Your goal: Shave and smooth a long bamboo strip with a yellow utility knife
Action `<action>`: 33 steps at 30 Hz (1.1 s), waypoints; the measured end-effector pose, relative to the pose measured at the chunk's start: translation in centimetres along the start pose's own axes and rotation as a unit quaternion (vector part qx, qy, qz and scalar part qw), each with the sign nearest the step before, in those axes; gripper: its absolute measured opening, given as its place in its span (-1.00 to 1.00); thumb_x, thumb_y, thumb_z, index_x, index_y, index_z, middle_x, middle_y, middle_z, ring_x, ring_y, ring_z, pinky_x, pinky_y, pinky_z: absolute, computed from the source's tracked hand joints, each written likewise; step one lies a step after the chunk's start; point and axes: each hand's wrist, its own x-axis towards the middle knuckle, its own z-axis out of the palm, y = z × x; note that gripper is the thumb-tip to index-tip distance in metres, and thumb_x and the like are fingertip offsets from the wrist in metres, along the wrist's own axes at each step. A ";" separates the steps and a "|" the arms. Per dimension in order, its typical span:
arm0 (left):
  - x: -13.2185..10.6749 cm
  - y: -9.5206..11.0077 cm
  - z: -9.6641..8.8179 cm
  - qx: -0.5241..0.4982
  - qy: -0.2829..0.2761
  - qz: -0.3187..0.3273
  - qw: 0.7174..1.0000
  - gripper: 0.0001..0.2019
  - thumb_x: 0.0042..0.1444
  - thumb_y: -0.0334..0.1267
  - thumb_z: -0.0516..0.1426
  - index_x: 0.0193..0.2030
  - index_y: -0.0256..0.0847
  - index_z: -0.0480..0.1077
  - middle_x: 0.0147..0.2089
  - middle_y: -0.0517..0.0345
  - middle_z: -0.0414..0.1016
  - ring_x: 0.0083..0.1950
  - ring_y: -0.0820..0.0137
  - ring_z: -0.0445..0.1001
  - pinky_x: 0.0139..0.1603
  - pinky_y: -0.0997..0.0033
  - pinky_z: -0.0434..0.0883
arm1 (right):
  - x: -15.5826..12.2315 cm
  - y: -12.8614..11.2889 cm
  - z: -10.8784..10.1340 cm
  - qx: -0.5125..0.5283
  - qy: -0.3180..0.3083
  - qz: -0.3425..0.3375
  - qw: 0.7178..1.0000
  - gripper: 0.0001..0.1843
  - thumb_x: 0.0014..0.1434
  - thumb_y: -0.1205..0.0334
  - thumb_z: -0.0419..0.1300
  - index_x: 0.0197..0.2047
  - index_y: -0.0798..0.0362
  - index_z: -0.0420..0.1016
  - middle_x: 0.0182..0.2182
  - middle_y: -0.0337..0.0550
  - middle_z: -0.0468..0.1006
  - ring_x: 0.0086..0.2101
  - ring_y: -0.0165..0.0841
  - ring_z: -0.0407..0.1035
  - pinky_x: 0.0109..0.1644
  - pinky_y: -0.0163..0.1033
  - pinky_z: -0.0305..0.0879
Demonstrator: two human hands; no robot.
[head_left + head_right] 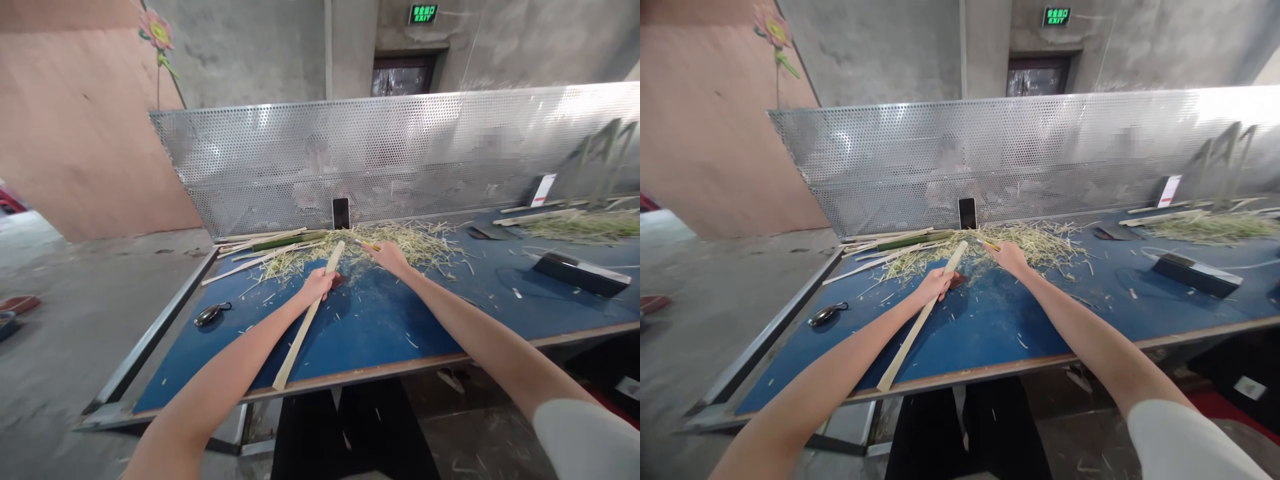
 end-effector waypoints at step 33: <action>1.2 -0.8 -4.2 -0.082 0.123 -0.014 0.989 -0.93 0.40 -0.34 0.08 -0.12 -0.23 0.39 -0.69 0.47 0.12 -0.69 0.54 0.09 -0.60 0.54 0.17 | -2.0 -8.5 6.6 -0.006 -0.082 -0.194 0.977 -0.55 0.34 -0.23 0.32 -0.13 0.02 0.56 0.11 0.16 0.48 0.20 0.13 0.32 0.29 0.31 0.24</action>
